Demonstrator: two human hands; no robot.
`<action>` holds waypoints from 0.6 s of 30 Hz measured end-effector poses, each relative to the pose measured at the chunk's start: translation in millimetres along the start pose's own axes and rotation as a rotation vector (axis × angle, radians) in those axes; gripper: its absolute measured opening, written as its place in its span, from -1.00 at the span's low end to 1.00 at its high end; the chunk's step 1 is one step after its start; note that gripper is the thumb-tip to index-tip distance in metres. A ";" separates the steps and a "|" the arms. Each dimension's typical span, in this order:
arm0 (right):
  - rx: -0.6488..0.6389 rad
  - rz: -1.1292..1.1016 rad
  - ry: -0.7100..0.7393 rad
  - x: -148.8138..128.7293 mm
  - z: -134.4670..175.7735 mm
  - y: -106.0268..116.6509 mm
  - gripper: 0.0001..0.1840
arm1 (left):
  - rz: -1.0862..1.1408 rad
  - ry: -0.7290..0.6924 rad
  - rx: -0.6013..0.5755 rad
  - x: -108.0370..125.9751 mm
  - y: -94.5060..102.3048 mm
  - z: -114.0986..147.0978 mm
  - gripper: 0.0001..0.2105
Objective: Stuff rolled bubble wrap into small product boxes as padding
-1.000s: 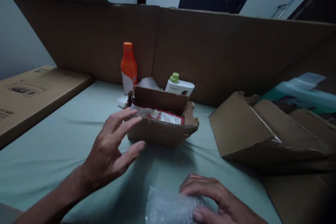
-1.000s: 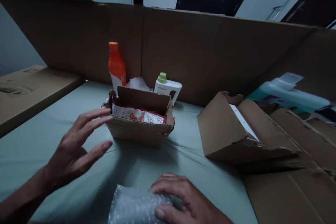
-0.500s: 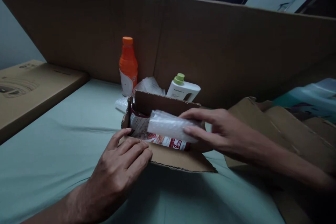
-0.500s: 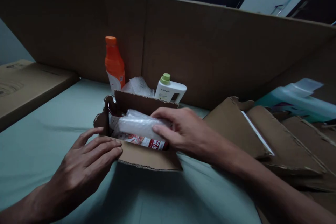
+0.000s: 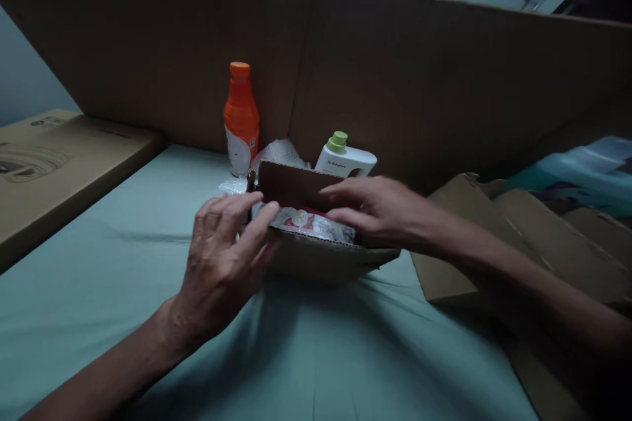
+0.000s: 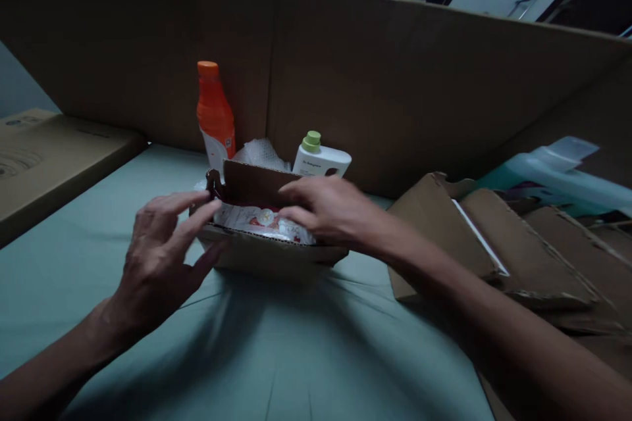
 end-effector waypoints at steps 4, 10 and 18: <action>0.346 -0.039 -0.351 33.9 90.8 50.9 -0.67 | 0.184 0.281 -0.084 -41.4 -11.8 40.1 -0.30; 0.274 -0.379 -0.389 53.3 140.0 -55.8 -0.38 | 0.635 0.499 -0.372 -61.1 -75.4 76.3 -0.26; 0.429 -0.403 -0.453 60.9 142.5 -60.3 -0.62 | 1.059 0.621 -0.286 3.2 -103.0 45.7 -0.25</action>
Point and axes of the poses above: each hand's wrist, its own z-axis away from the middle knuckle, its own y-axis out of the back of the hand, x = y × z, the point moved 7 cm from there along -z, towards the middle knuckle, and after that the axes turned 9 degrees about -z, right-handed, at the moved point
